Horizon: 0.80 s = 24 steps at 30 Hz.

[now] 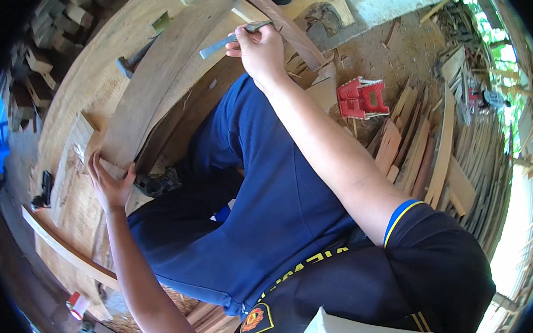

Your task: Shape a piece of wood using a hammer and a metal scraper/chisel.

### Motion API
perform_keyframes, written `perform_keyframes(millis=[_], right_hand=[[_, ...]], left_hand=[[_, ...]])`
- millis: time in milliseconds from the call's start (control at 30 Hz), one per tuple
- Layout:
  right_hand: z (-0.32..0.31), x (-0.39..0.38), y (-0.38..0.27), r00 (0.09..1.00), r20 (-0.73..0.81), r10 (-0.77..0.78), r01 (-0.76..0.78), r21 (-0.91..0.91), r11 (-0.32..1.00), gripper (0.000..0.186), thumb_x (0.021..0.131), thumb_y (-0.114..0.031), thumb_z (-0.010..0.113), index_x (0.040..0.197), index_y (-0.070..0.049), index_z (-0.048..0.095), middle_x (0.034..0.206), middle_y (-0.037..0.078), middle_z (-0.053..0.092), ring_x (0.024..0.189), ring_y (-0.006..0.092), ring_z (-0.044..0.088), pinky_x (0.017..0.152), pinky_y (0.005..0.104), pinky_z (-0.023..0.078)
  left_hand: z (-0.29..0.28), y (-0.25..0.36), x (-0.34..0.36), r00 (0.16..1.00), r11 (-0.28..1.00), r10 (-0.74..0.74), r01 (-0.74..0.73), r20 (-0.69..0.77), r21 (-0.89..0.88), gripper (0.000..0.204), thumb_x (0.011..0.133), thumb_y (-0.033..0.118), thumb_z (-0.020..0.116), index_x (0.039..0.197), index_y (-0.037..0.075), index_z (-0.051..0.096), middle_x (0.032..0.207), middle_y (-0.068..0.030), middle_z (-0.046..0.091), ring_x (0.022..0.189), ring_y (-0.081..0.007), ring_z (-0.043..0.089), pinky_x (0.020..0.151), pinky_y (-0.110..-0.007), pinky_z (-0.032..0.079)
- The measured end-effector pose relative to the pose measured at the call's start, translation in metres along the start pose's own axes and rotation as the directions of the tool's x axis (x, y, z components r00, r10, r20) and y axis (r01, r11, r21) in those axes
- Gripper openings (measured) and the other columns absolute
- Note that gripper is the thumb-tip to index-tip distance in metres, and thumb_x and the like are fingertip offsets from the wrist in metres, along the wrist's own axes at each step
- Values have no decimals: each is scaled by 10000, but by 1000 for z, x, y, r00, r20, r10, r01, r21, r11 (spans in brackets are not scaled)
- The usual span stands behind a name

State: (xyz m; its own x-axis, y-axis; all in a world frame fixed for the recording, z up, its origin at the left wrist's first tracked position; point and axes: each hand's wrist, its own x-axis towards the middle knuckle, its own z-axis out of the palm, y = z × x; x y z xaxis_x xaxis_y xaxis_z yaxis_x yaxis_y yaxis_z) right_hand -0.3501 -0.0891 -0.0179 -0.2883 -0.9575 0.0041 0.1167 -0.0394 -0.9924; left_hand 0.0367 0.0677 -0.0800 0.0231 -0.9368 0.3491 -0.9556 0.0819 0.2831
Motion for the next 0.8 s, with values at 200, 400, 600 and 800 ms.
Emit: perform_keyframes(millis=[200, 400, 600, 800], right_hand=[[5, -3, -2, 998, 33, 62, -59, -87, 994, 131, 990, -80, 596, 985, 52, 591, 890, 136, 693, 700, 176, 715, 607, 290, 612], [16, -2, -2, 994, 55, 92, -81, -180, 980, 150, 983, -113, 619, 977, 36, 600, 839, 102, 696, 689, 152, 718, 579, 276, 590], [20, -4, 14, 998, 62, -26, 44, -318, 947, 151, 973, -136, 636, 970, 12, 604, 775, 79, 695, 658, 137, 712, 546, 283, 570], [18, -13, 20, 985, 71, -156, 171, -370, 913, 131, 964, -141, 642, 943, -14, 614, 767, 70, 700, 651, 143, 705, 557, 297, 557]], left_hand=[[-71, -40, -11, 977, 969, -201, 188, -70, -159, 318, 829, 93, 797, 1021, 73, 544, 929, -46, 654, 778, -183, 635, 790, -365, 512], [-92, -20, -28, 978, 992, -77, 55, 194, 112, 375, 781, 208, 788, 1144, 205, 696, 1116, -16, 654, 1085, -277, 607, 921, -462, 461], [-69, -3, -3, 964, 977, -61, 5, 261, 211, 390, 892, 112, 594, 1278, 160, 612, 1280, -90, 627, 1161, -340, 601, 973, -464, 482], [-71, -9, 22, 966, 933, -126, 38, 225, 358, 459, 884, -18, 449, 1298, 116, 595, 1226, -161, 663, 1063, -386, 653, 879, -478, 542]])
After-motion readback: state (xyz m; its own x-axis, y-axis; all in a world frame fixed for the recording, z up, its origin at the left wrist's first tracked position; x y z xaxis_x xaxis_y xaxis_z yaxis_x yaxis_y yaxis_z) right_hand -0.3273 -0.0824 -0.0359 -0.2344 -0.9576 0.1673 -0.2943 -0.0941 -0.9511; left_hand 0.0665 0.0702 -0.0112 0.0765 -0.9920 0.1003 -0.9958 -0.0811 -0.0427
